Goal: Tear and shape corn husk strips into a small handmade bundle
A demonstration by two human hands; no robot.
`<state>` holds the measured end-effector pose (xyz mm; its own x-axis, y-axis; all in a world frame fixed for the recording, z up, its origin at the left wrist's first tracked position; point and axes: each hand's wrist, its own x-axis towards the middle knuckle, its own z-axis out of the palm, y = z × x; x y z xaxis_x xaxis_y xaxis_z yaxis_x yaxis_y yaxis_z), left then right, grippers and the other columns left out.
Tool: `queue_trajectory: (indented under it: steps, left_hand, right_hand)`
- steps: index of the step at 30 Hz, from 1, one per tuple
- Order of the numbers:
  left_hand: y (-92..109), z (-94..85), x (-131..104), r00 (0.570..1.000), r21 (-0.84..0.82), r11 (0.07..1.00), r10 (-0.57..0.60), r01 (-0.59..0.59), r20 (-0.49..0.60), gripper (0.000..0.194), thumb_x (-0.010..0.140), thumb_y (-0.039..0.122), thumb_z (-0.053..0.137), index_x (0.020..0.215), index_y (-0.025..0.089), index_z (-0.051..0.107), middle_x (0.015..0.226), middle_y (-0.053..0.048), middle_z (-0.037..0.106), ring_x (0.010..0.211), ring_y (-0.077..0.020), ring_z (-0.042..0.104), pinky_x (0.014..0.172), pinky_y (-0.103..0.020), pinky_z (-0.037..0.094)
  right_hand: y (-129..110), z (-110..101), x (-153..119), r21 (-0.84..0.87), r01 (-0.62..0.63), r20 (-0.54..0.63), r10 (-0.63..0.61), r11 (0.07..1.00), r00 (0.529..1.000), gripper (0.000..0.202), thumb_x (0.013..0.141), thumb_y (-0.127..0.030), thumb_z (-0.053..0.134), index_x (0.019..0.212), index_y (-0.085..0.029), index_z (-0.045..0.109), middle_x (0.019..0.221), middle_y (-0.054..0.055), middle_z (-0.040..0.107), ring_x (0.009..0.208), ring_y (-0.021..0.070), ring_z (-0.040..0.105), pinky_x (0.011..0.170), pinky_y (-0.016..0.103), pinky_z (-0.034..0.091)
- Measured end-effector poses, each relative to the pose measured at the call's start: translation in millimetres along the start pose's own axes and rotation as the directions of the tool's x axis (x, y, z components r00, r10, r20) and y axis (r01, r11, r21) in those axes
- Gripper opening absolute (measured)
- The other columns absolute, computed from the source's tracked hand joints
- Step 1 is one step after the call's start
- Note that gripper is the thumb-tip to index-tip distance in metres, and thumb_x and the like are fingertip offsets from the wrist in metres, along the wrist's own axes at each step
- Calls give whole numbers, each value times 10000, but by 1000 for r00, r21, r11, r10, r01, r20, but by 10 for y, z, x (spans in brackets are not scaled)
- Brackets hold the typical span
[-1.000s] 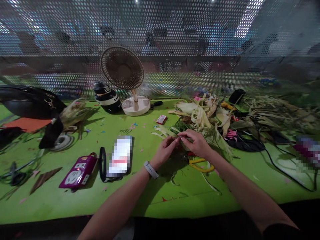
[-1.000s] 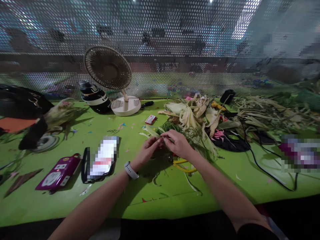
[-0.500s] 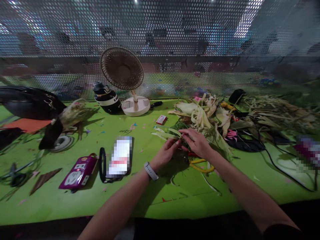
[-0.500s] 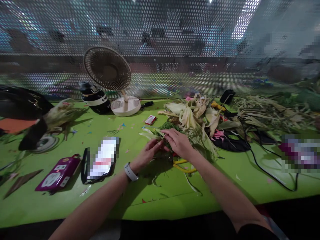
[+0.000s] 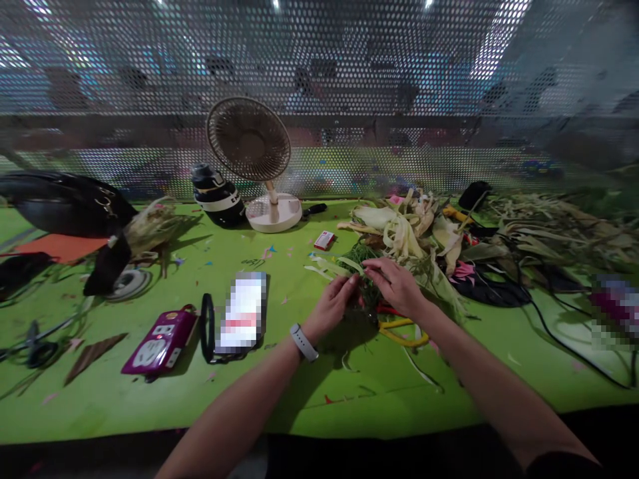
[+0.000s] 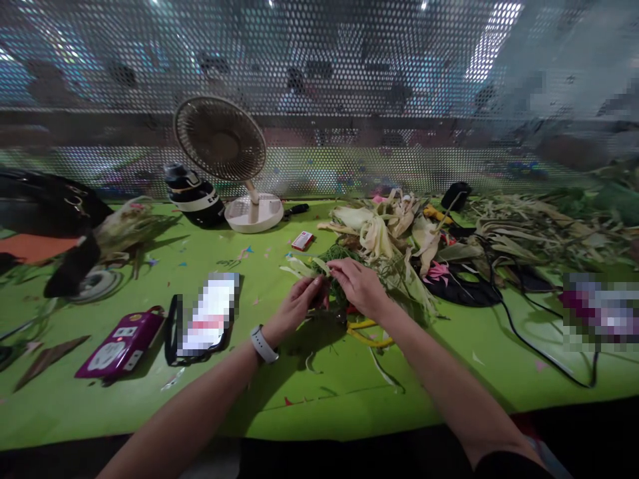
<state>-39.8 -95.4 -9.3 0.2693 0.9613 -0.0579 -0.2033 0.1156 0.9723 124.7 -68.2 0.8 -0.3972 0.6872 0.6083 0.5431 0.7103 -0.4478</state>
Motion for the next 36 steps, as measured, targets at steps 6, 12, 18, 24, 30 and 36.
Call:
queue_trajectory:
  steps: [6, 12, 18, 24, 30, 36]
  left_hand:
    - [-13, -14, -3, 994, -19, 999, 39, -38, 103, 369, 756, 527, 605, 798, 161, 591, 736, -35, 662, 707, -145, 598, 736, -293, 473]
    - [8, -39, -15, 995, 36, 995, 89, -91, 54, 367, 802, 514, 555, 745, 154, 601, 674, -30, 623, 643, -132, 549, 670, -277, 442]
    - [25, -45, -2, 995, 36, 998, 57, -60, 84, 395, 788, 535, 561, 778, 145, 615, 598, -21, 626, 594, -138, 560, 651, -279, 459]
    - [35, -9, -6, 997, 146, 986, 69, -75, 41, 416, 782, 548, 550, 684, 146, 596, 592, -22, 639, 566, -133, 567, 596, -261, 457]
    - [39, -5, -23, 993, 168, 985, 13, -33, 120, 427, 783, 573, 530, 762, 151, 586, 527, -1, 617, 500, -130, 558, 535, -256, 442]
    - [24, 4, -22, 989, 26, 999, 18, -22, 146, 386, 783, 527, 572, 836, 146, 604, 647, -29, 657, 632, -152, 605, 677, -303, 486]
  right_hand:
    - [-16, -62, 14, -52, 10, 1, -10, 999, 1000, 197, 941, -274, 435, 1038, -212, 595, 889, 72, 640, 844, 182, 598, 742, 299, 461]
    - [-28, -71, 3, -220, 2, -23, -7, 975, 1000, 211, 932, -326, 465, 837, -191, 596, 757, 47, 605, 722, 160, 566, 652, 270, 418]
    - [-41, -63, 2, -265, 105, -6, -111, 959, 994, 183, 937, -291, 464, 842, -195, 587, 757, 36, 621, 728, 144, 572, 629, 244, 411]
    - [-27, -62, 6, -428, 79, -63, -117, 900, 991, 223, 936, -303, 466, 779, -191, 578, 712, 39, 596, 698, 152, 553, 617, 253, 395]
    - [-36, -50, 7, -441, 65, -115, -129, 895, 985, 207, 929, -291, 480, 777, -189, 576, 713, 41, 595, 689, 154, 550, 612, 254, 398]
    - [-35, -55, 8, -303, 8, -136, -52, 953, 989, 170, 930, -285, 479, 837, -194, 588, 756, 44, 620, 729, 158, 580, 666, 263, 432]
